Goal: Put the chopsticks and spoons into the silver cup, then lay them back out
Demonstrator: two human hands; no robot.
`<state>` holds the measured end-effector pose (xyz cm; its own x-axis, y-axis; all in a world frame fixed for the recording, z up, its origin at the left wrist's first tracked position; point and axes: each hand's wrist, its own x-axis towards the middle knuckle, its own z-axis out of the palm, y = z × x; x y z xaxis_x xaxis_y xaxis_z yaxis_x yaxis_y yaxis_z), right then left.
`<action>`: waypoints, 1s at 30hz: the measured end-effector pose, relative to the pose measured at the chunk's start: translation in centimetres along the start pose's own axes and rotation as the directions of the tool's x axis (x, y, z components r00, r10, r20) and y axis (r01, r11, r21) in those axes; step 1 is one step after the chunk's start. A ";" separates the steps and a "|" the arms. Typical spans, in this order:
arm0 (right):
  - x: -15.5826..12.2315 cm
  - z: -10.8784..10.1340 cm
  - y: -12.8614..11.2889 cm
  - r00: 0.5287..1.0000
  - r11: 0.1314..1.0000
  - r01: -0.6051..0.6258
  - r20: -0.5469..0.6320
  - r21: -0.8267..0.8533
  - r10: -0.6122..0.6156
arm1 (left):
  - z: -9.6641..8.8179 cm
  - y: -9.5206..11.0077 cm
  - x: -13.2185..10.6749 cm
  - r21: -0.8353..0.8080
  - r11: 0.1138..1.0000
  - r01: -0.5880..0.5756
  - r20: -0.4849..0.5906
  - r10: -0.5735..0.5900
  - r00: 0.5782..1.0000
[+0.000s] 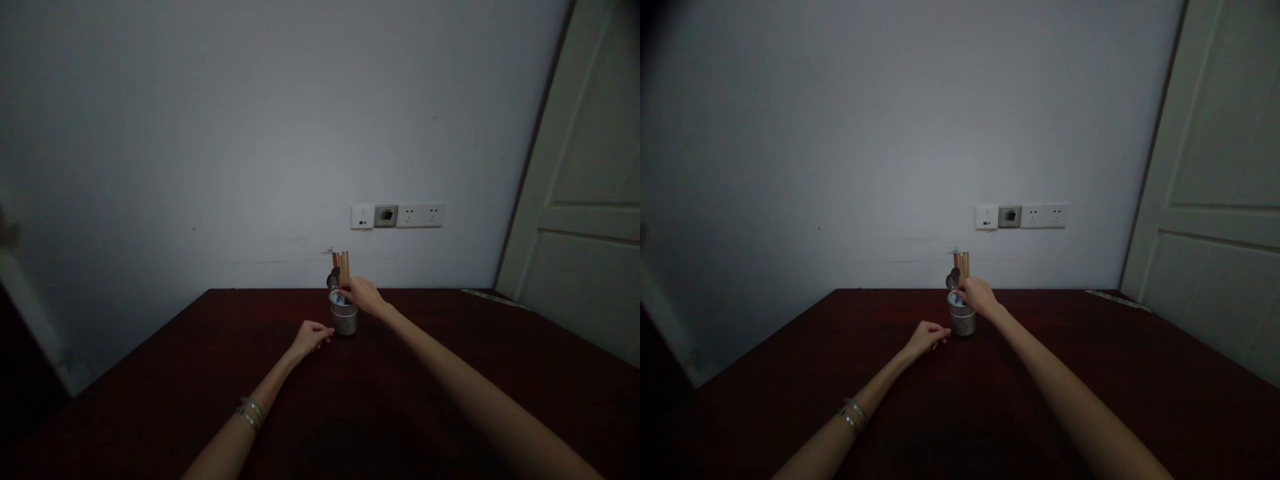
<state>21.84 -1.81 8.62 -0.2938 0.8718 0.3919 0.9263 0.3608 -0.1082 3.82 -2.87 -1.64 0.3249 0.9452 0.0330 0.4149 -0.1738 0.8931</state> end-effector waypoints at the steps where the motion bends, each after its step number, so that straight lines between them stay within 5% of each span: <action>1: 0.0 0.1 0.0 1.000 1.000 0.000 -0.003 0.004 0.000 | 0.0 0.0 0.0 -0.006 1.000 -0.002 -0.001 0.002 1.000; 19: -0.3 -0.4 1.1 0.997 0.980 0.023 -0.071 0.198 -0.009 | 0.2 -0.1 0.1 -0.046 0.999 -0.024 -0.017 0.023 1.000; 25: -2.3 0.7 3.8 0.913 0.853 -0.080 -0.305 0.515 0.270 | -0.4 -0.2 0.4 -0.163 0.986 -0.034 -0.043 0.028 0.999; 27: -3.6 2.0 4.3 0.883 0.793 -0.114 -0.305 0.599 0.357 | -1.1 0.2 0.5 -0.226 0.972 -0.061 -0.138 0.030 0.990; 30: -5.6 4.4 4.4 0.901 0.690 -0.147 -0.192 0.709 0.389 | -1.9 0.8 0.8 -0.308 0.941 -0.138 -0.265 0.054 0.963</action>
<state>26.55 -3.67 1.95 0.1408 0.8623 0.4865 0.5150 0.3559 -0.7798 2.82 -1.74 -0.08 0.1097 0.9738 0.1993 0.0837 -0.2088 0.9744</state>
